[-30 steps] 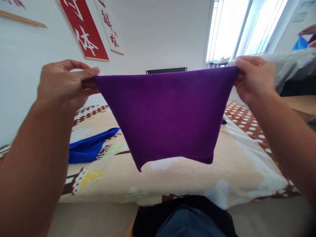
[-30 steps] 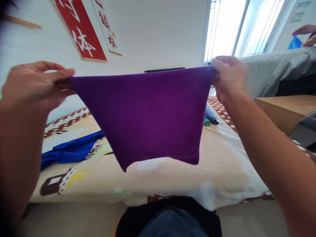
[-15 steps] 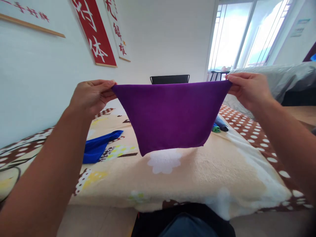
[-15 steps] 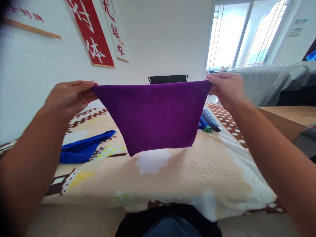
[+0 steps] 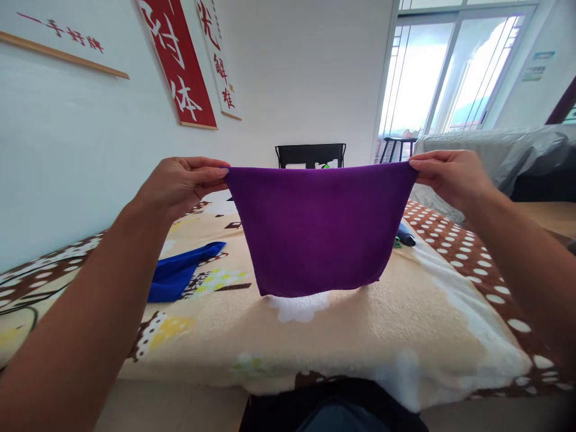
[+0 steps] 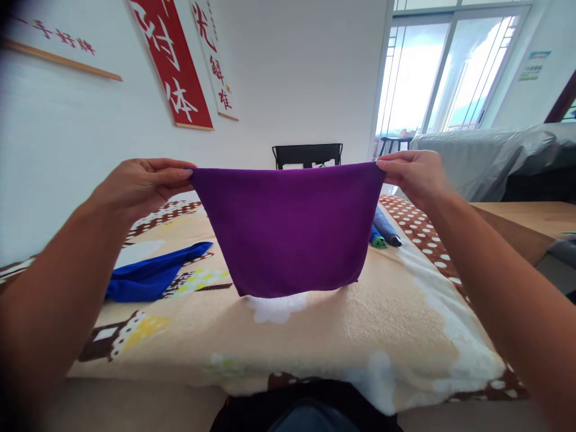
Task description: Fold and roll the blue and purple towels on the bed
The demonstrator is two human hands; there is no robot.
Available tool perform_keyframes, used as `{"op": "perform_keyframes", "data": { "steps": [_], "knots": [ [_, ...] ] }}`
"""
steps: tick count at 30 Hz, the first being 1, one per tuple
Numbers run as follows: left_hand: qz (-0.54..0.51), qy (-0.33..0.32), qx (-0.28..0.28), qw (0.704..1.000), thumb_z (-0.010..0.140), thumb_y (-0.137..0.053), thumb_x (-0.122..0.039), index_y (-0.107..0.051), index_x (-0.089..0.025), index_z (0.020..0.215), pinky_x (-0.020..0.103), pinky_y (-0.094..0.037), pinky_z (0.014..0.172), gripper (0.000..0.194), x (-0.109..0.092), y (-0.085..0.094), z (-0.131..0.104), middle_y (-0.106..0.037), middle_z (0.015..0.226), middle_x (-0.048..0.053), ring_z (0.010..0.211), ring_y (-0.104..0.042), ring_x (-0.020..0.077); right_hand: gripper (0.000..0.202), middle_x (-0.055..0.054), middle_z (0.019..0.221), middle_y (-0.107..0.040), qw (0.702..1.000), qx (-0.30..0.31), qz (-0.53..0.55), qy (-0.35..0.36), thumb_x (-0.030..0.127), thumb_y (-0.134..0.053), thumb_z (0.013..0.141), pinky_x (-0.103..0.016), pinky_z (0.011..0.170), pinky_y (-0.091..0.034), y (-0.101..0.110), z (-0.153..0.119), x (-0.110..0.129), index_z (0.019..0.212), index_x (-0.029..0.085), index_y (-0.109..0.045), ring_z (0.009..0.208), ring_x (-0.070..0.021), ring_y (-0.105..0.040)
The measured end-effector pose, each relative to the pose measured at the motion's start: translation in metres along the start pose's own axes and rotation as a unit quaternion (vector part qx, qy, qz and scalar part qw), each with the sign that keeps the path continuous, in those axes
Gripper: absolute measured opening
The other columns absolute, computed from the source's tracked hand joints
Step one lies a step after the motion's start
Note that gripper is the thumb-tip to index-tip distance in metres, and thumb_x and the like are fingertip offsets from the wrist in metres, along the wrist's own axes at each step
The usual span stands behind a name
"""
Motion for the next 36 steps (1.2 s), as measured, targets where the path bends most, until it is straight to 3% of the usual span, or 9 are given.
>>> {"op": "perform_keyframes", "data": {
  "steps": [5, 10, 13, 18, 24, 27, 30, 36],
  "knots": [
    [0.025, -0.049, -0.052, 0.997, 0.064, -0.086, -0.016, -0.072, -0.012, 0.080, 0.034, -0.058, 0.074, 0.022, -0.004, -0.001, 0.003, -0.072, 0.071, 0.007, 0.067, -0.070, 0.0170, 0.014, -0.008, 0.076, -0.072, 1.000, -0.009, -0.006, 0.026, 0.013, -0.082, 0.066, -0.041, 0.084, -0.062, -0.002, 0.001, 0.005, 0.078, 0.013, -0.075, 0.070, -0.0193, -0.070],
    [0.213, -0.091, -0.082, 0.969, 0.069, -0.081, -0.016, -0.069, -0.015, 0.076, 0.021, -0.040, 0.048, 0.014, -0.001, -0.001, 0.007, -0.065, 0.057, 0.002, 0.048, -0.053, 0.0080, 0.008, -0.005, 0.073, -0.072, 0.999, -0.019, -0.026, 0.033, 0.017, -0.082, 0.068, -0.039, 0.081, -0.063, -0.008, 0.001, 0.008, 0.073, 0.016, -0.076, 0.067, -0.0172, -0.069],
    [0.239, -0.057, -0.082, 0.966, 0.074, -0.075, -0.013, -0.067, -0.016, 0.077, 0.019, -0.031, 0.041, 0.009, 0.001, -0.003, 0.007, -0.057, 0.052, -0.001, 0.041, -0.043, 0.0057, 0.010, -0.005, 0.074, -0.073, 0.999, -0.016, -0.032, 0.031, 0.018, -0.083, 0.067, -0.039, 0.081, -0.064, -0.011, 0.001, 0.008, 0.075, 0.016, -0.077, 0.069, -0.0185, -0.070],
    [0.035, 0.087, -0.072, 0.993, 0.072, -0.074, -0.008, -0.064, -0.015, 0.077, 0.019, -0.025, 0.037, 0.013, 0.004, -0.003, 0.009, -0.059, 0.060, 0.002, 0.044, -0.049, 0.0073, 0.015, -0.008, 0.078, -0.074, 0.999, -0.009, -0.046, 0.026, 0.018, -0.084, 0.066, -0.042, 0.087, -0.063, -0.007, 0.003, 0.004, 0.079, 0.014, -0.078, 0.073, -0.0201, -0.072],
    [-0.111, 0.095, -0.064, 0.987, 0.067, -0.075, -0.001, -0.069, -0.009, 0.080, 0.018, -0.030, 0.039, 0.017, 0.004, -0.007, 0.015, -0.062, 0.066, 0.003, 0.050, -0.052, 0.0058, 0.023, -0.009, 0.082, -0.074, 0.999, 0.012, -0.044, 0.026, 0.021, -0.086, 0.064, -0.042, 0.090, -0.062, -0.004, 0.004, 0.005, 0.083, 0.013, -0.077, 0.076, -0.0207, -0.073],
    [-0.096, 0.083, -0.048, 0.991, 0.061, -0.079, 0.001, -0.074, -0.010, 0.083, 0.018, -0.039, 0.046, 0.025, 0.003, -0.009, 0.015, -0.067, 0.071, 0.005, 0.060, -0.058, 0.0083, 0.028, -0.009, 0.084, -0.074, 0.998, 0.032, -0.054, 0.032, 0.019, -0.087, 0.062, -0.040, 0.091, -0.062, -0.006, 0.004, 0.007, 0.088, 0.013, -0.077, 0.078, -0.0200, -0.072],
    [-0.025, 0.033, -0.058, 0.997, 0.057, -0.085, -0.003, -0.077, -0.012, 0.081, 0.022, -0.046, 0.058, 0.026, 0.003, -0.007, 0.013, -0.071, 0.075, 0.007, 0.070, -0.063, 0.0120, 0.028, -0.009, 0.084, -0.075, 0.997, 0.019, -0.063, 0.048, 0.019, -0.086, 0.063, -0.040, 0.089, -0.062, -0.003, 0.007, 0.005, 0.089, 0.014, -0.078, 0.077, -0.0194, -0.072],
    [0.157, -0.068, -0.071, 0.983, 0.058, -0.091, -0.021, -0.080, -0.013, 0.080, 0.025, -0.037, 0.053, 0.026, 0.005, 0.004, 0.013, -0.066, 0.062, 0.005, 0.055, -0.049, 0.0086, 0.022, -0.008, 0.081, -0.075, 0.993, 0.001, -0.095, 0.070, 0.017, -0.084, 0.066, -0.039, 0.084, -0.063, 0.006, 0.011, 0.004, 0.087, 0.014, -0.078, 0.073, -0.0186, -0.071]
  ]
}}
Point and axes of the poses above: each hand's wrist, its own z-axis towards the middle knuckle, its own y-axis out of the back of the hand, x = y × z, the point moved 2 cm from there along z, towards the middle knuckle
